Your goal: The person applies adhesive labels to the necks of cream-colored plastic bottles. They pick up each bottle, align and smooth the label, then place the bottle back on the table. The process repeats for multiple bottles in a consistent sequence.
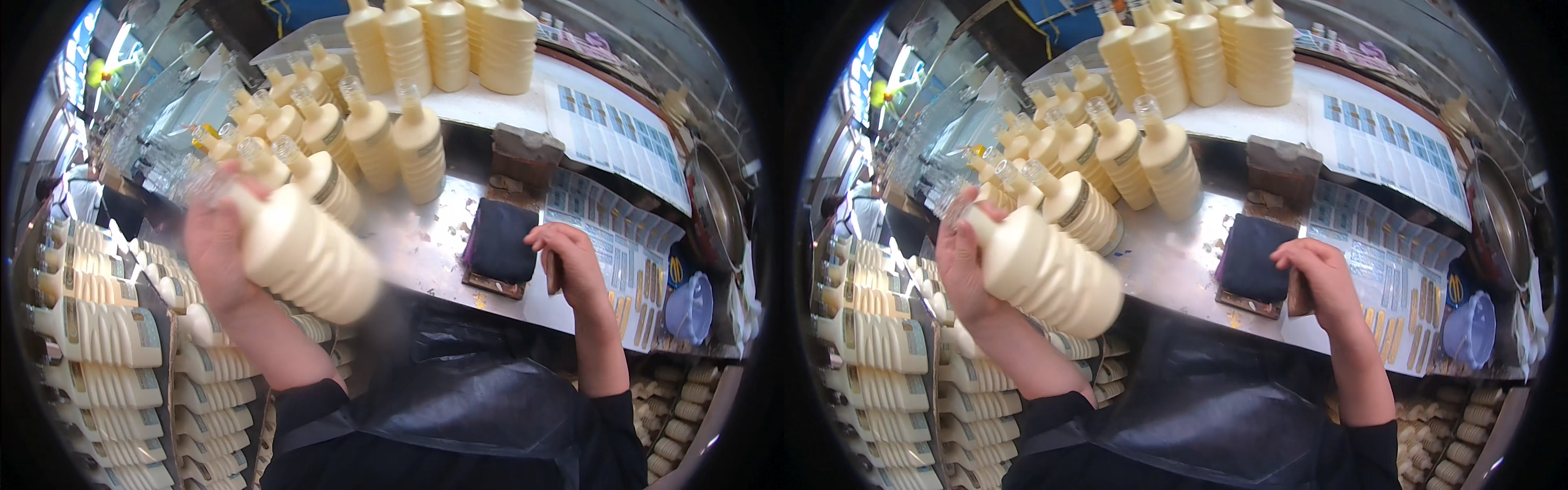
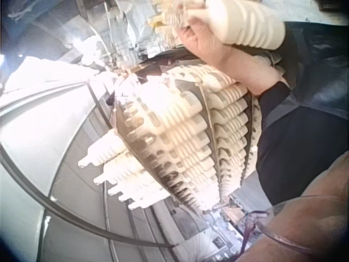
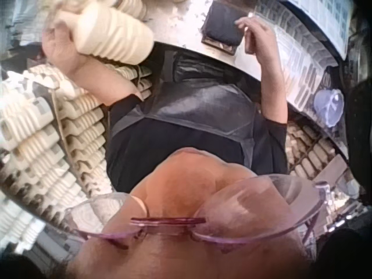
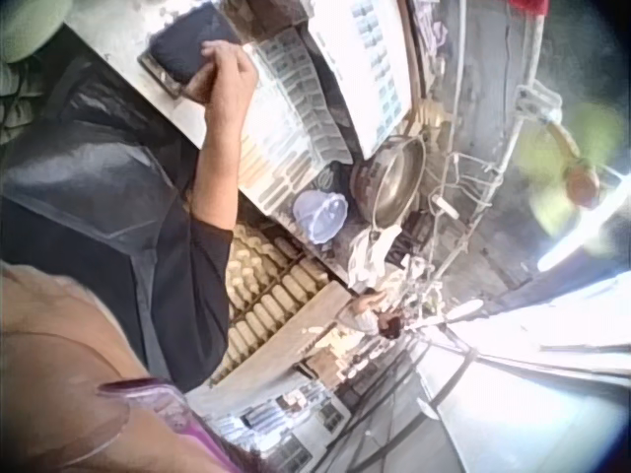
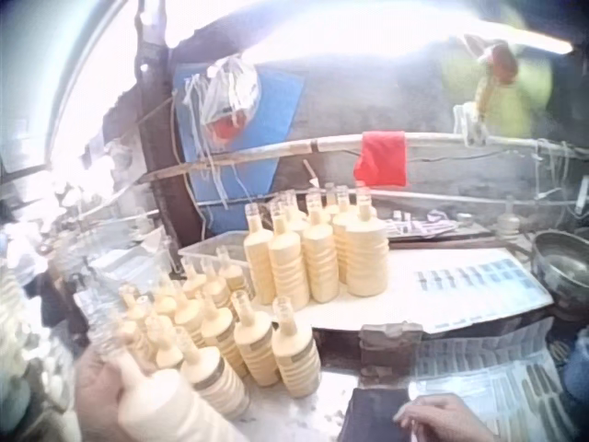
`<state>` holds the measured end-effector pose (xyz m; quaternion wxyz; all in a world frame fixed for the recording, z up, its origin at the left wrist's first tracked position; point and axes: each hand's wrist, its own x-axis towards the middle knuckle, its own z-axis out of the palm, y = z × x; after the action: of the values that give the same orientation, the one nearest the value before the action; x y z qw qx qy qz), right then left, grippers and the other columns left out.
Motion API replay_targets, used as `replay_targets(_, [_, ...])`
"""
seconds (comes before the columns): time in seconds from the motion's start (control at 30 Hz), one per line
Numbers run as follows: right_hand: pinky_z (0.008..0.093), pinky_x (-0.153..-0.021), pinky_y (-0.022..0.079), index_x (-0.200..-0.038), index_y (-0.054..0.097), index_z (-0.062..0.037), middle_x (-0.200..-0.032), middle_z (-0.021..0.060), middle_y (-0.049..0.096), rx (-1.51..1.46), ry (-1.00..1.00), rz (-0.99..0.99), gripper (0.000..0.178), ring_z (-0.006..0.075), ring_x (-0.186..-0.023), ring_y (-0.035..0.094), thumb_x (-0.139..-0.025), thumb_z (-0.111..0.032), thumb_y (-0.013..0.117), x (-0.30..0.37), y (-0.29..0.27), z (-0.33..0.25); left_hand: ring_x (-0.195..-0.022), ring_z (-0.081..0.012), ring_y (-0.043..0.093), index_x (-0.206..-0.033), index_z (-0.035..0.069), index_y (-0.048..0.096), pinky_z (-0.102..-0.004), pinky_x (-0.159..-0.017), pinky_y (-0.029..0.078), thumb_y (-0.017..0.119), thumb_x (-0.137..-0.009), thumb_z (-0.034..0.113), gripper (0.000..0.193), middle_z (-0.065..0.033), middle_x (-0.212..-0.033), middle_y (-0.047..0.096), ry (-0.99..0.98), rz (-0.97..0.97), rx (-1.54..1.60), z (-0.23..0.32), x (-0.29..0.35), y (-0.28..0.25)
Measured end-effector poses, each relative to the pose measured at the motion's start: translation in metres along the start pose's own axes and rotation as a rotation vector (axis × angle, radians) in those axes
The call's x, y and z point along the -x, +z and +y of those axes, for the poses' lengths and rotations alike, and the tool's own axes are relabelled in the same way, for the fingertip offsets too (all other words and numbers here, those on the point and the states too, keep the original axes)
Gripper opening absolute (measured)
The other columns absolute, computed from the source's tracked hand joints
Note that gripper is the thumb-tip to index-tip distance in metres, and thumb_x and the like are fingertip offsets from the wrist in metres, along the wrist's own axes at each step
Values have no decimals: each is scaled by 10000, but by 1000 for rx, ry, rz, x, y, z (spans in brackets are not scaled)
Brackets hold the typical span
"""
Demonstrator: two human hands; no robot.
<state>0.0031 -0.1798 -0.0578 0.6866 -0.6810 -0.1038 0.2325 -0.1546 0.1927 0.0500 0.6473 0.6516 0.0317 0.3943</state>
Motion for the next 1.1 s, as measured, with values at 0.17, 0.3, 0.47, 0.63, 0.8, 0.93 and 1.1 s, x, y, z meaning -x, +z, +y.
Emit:
replay_targets(0.17, [237, -619, 463, -1270, 653, -17, -1087, 97, 729, 262, -203, -95, 452, 59, -692, 583, -843, -134, 744, 5, 24, -11, -985, -235, 677, -1380, -61, 524, -349, -895, 554, 623, -1037, 200, 442, -158, -1074, 688, -285, -448, 495, -49, -12, 115])
replay_targets(0.3, [335, -885, 551, -1378, 579, 0, -1151, 168, 727, 231, -225, -72, 723, 187, -1016, 705, -769, -283, 846, -4, 11, 0, -1043, -234, 670, -1427, -62, 495, -385, -945, 551, 585, -1064, 232, 476, -147, -1138, 680, -446, -630, 570, -99, -29, 197])
replay_targets(0.47, [294, -898, 553, -1399, 526, 78, -1177, 132, 718, 229, -30, 135, 720, 157, -1051, 676, -824, -226, 834, -14, -12, 21, -1231, -243, 598, -1515, -48, 426, -359, -1074, 466, 489, -1089, 206, 500, -177, -1367, 605, -426, -526, 159, -155, -11, 242])
replay_targets(0.63, [362, -919, 562, -1371, 597, 36, -1214, 243, 707, 202, 75, 302, 721, 280, -1075, 718, -824, -393, 789, -22, -3, 32, -1360, -282, 478, -1625, 20, 132, -397, -1123, 428, 673, -943, 194, 887, -211, -1526, 397, -559, -496, 97, -160, 58, 216])
replay_targets(0.8, [356, -924, 547, -1404, 574, 23, -1206, 192, 717, 152, 5, 274, 582, 235, -1066, 709, -933, -299, 689, -13, -1, 40, -1266, -246, 556, -1579, 32, 255, -385, -1062, 483, 775, -885, 251, 895, -168, -1411, 511, -644, -568, 115, -158, 52, 219])
replay_targets(0.93, [273, -793, 540, -1384, 590, 2, -1062, 90, 722, 232, 122, 310, 437, 107, -881, 665, -977, -144, 651, 14, -20, 25, -1227, -247, 587, -1561, 13, 300, -382, -1042, 500, 746, -882, 217, 838, -165, -1377, 555, -672, -593, 116, -159, 40, 225])
replay_targets(1.1, [334, -672, 546, -1012, 755, -3, -872, 133, 722, 904, -139, 544, 132, 267, -758, 708, -918, -76, 698, 86, -82, 60, -1239, -261, 566, -1582, 7, 267, -387, -1065, 473, 729, -876, 217, 869, -194, -1387, 540, -655, -557, 95, -176, 47, 223])
